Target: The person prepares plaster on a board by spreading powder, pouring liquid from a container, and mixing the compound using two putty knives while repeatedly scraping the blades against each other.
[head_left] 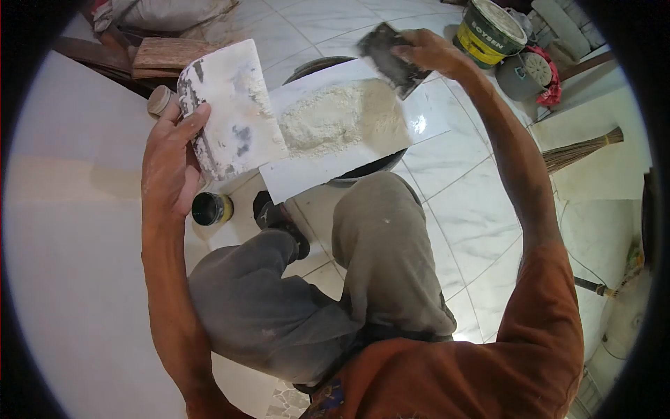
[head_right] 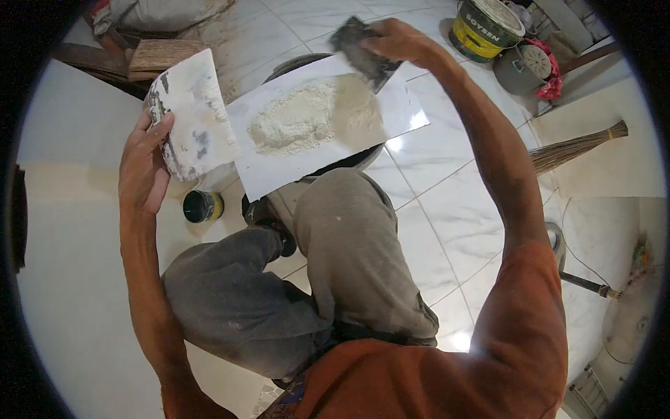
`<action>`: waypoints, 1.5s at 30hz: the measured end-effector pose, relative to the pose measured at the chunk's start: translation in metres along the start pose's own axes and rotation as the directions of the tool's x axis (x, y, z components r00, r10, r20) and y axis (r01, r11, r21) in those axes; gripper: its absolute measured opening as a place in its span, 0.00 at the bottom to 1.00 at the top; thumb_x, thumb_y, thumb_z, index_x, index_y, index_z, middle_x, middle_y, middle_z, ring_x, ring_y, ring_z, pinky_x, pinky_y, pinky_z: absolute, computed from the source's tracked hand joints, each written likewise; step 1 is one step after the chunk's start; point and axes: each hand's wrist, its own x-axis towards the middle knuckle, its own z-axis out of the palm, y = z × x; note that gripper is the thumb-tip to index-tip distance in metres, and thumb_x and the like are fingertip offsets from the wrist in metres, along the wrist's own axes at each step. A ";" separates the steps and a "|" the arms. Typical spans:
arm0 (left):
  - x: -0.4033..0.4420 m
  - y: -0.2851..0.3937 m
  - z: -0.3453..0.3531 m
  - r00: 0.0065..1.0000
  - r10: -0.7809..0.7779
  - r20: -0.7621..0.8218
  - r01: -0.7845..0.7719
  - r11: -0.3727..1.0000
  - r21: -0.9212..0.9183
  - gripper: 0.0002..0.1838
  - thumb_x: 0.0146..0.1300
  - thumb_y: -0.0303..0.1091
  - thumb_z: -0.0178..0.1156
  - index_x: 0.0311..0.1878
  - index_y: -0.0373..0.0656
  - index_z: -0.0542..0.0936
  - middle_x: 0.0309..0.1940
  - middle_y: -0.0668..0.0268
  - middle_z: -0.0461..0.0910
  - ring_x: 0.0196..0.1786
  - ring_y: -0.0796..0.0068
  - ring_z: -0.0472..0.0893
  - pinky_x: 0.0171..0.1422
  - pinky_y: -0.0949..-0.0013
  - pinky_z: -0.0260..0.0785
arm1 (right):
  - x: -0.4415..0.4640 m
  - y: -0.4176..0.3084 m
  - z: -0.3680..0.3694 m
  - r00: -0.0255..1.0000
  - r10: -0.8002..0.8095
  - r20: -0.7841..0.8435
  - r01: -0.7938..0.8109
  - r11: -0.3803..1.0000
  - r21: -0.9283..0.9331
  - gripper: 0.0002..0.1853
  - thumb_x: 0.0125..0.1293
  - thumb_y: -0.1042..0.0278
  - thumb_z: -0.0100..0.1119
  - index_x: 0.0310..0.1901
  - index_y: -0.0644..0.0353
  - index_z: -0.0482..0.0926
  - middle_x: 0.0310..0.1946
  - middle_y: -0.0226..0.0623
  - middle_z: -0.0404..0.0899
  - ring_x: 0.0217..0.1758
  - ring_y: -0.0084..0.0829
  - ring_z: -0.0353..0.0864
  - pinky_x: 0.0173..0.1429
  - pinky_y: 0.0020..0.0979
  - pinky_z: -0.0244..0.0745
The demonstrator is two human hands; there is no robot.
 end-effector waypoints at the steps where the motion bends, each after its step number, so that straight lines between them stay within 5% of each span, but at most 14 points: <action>1: 0.001 -0.001 0.000 1.000 0.003 -0.003 -0.003 1.000 0.001 0.21 0.70 0.26 0.54 0.65 0.32 0.67 0.57 0.55 0.76 0.58 0.70 0.78 0.64 0.66 0.73 | 0.003 0.021 -0.012 0.998 0.032 -0.046 -0.033 0.999 -0.029 0.16 0.69 0.58 0.59 0.45 0.65 0.80 0.30 0.31 0.79 0.34 0.23 0.76 0.39 0.29 0.73; 5: 0.003 -0.003 -0.001 0.999 0.002 -0.049 -0.002 1.000 0.010 0.23 0.71 0.26 0.54 0.66 0.32 0.66 0.57 0.55 0.75 0.58 0.69 0.78 0.63 0.66 0.73 | 0.026 0.129 -0.036 0.953 0.266 -0.141 -0.239 0.953 0.187 0.17 0.64 0.65 0.62 0.46 0.72 0.81 0.33 0.37 0.82 0.32 0.28 0.78 0.38 0.34 0.74; 8: 0.003 -0.003 -0.004 0.999 -0.012 -0.042 0.014 0.999 0.038 0.25 0.70 0.29 0.56 0.67 0.31 0.65 0.58 0.53 0.75 0.59 0.68 0.78 0.64 0.65 0.73 | 0.036 0.157 -0.032 0.962 0.272 -0.012 -0.255 0.916 0.310 0.17 0.63 0.65 0.63 0.46 0.72 0.81 0.32 0.38 0.81 0.32 0.29 0.77 0.38 0.34 0.73; 12: 0.003 -0.002 -0.005 1.000 -0.013 -0.004 0.014 0.997 0.074 0.26 0.69 0.31 0.58 0.66 0.31 0.65 0.58 0.52 0.76 0.59 0.68 0.79 0.64 0.65 0.74 | 0.038 0.126 -0.020 0.976 0.200 -0.090 -0.203 0.979 -0.031 0.17 0.63 0.65 0.62 0.47 0.72 0.81 0.32 0.38 0.81 0.33 0.30 0.75 0.39 0.36 0.71; 15: 0.003 -0.001 -0.004 0.999 -0.025 -0.030 0.026 0.999 0.030 0.22 0.70 0.26 0.55 0.65 0.32 0.67 0.56 0.55 0.77 0.55 0.70 0.80 0.61 0.66 0.75 | 0.046 0.133 -0.017 0.966 0.255 -0.036 -0.238 0.939 0.250 0.17 0.64 0.64 0.62 0.46 0.71 0.81 0.32 0.38 0.82 0.34 0.29 0.76 0.40 0.36 0.72; 21: 0.004 -0.002 -0.004 1.000 -0.020 -0.023 0.021 0.999 0.030 0.22 0.70 0.26 0.56 0.65 0.32 0.67 0.55 0.57 0.77 0.56 0.71 0.80 0.63 0.66 0.74 | 0.037 0.083 -0.018 0.981 0.194 -0.009 -0.193 0.968 -0.159 0.16 0.68 0.64 0.60 0.50 0.70 0.81 0.35 0.37 0.83 0.36 0.27 0.76 0.45 0.32 0.74; 22: 0.004 0.000 -0.004 1.000 -0.021 -0.012 0.022 0.999 0.030 0.22 0.70 0.26 0.56 0.64 0.33 0.67 0.55 0.57 0.77 0.56 0.71 0.80 0.62 0.66 0.74 | 0.050 0.098 -0.017 0.969 0.245 -0.018 -0.245 0.970 0.010 0.16 0.67 0.63 0.60 0.49 0.67 0.81 0.33 0.36 0.82 0.37 0.28 0.77 0.46 0.34 0.74; 25: 0.005 -0.002 -0.005 1.000 -0.016 -0.002 0.016 1.000 0.017 0.21 0.70 0.26 0.56 0.64 0.33 0.68 0.55 0.57 0.77 0.56 0.72 0.80 0.62 0.66 0.74 | 0.055 0.105 0.002 0.997 0.082 0.005 -0.079 0.975 -0.205 0.16 0.67 0.62 0.61 0.50 0.64 0.81 0.33 0.37 0.83 0.35 0.29 0.78 0.42 0.35 0.76; 26: 0.005 -0.001 -0.003 1.000 -0.016 -0.011 0.016 1.000 0.021 0.21 0.70 0.26 0.55 0.64 0.33 0.68 0.55 0.58 0.77 0.56 0.72 0.80 0.62 0.66 0.74 | 0.058 0.100 0.009 0.993 0.095 0.064 -0.089 0.992 -0.094 0.16 0.67 0.62 0.61 0.51 0.64 0.81 0.34 0.37 0.83 0.36 0.30 0.79 0.43 0.36 0.76; 29: 0.004 0.000 -0.002 0.999 -0.037 -0.022 0.038 0.999 0.039 0.21 0.70 0.27 0.55 0.64 0.33 0.68 0.55 0.58 0.77 0.55 0.72 0.80 0.61 0.66 0.74 | 0.065 0.072 -0.007 0.979 0.197 0.051 -0.184 0.963 -0.196 0.17 0.67 0.63 0.61 0.52 0.65 0.81 0.36 0.39 0.83 0.40 0.30 0.79 0.47 0.37 0.75; 30: 0.004 0.001 -0.003 0.999 -0.042 -0.024 0.043 0.998 0.039 0.21 0.70 0.27 0.56 0.64 0.33 0.68 0.55 0.58 0.77 0.55 0.72 0.80 0.61 0.66 0.74 | 0.074 0.086 -0.004 0.977 0.209 0.032 -0.208 0.977 -0.038 0.17 0.66 0.62 0.61 0.51 0.65 0.80 0.36 0.39 0.83 0.41 0.30 0.79 0.47 0.37 0.75; 33: 0.005 0.002 -0.001 0.999 -0.033 -0.026 0.034 0.998 0.049 0.21 0.70 0.27 0.56 0.64 0.33 0.68 0.54 0.58 0.78 0.54 0.73 0.80 0.61 0.67 0.75 | 0.083 0.081 0.004 0.990 0.079 0.119 -0.035 0.944 -0.329 0.17 0.65 0.63 0.60 0.52 0.64 0.80 0.37 0.38 0.83 0.39 0.29 0.79 0.44 0.36 0.75; 37: 0.004 0.001 -0.001 0.998 -0.044 -0.046 0.046 0.998 0.053 0.22 0.70 0.27 0.56 0.64 0.33 0.68 0.55 0.58 0.78 0.55 0.72 0.80 0.61 0.67 0.75 | 0.085 0.070 -0.006 0.986 0.132 0.105 -0.101 0.961 -0.258 0.17 0.64 0.61 0.60 0.50 0.61 0.81 0.35 0.37 0.82 0.39 0.32 0.78 0.47 0.37 0.73; 45: 0.003 0.002 0.000 0.998 -0.034 -0.059 0.037 0.998 0.058 0.22 0.70 0.27 0.56 0.64 0.31 0.67 0.55 0.56 0.77 0.54 0.71 0.80 0.61 0.67 0.75 | 0.110 0.070 0.004 0.985 0.000 0.175 0.064 0.931 -0.361 0.14 0.65 0.61 0.59 0.45 0.64 0.80 0.33 0.42 0.81 0.37 0.35 0.78 0.45 0.39 0.74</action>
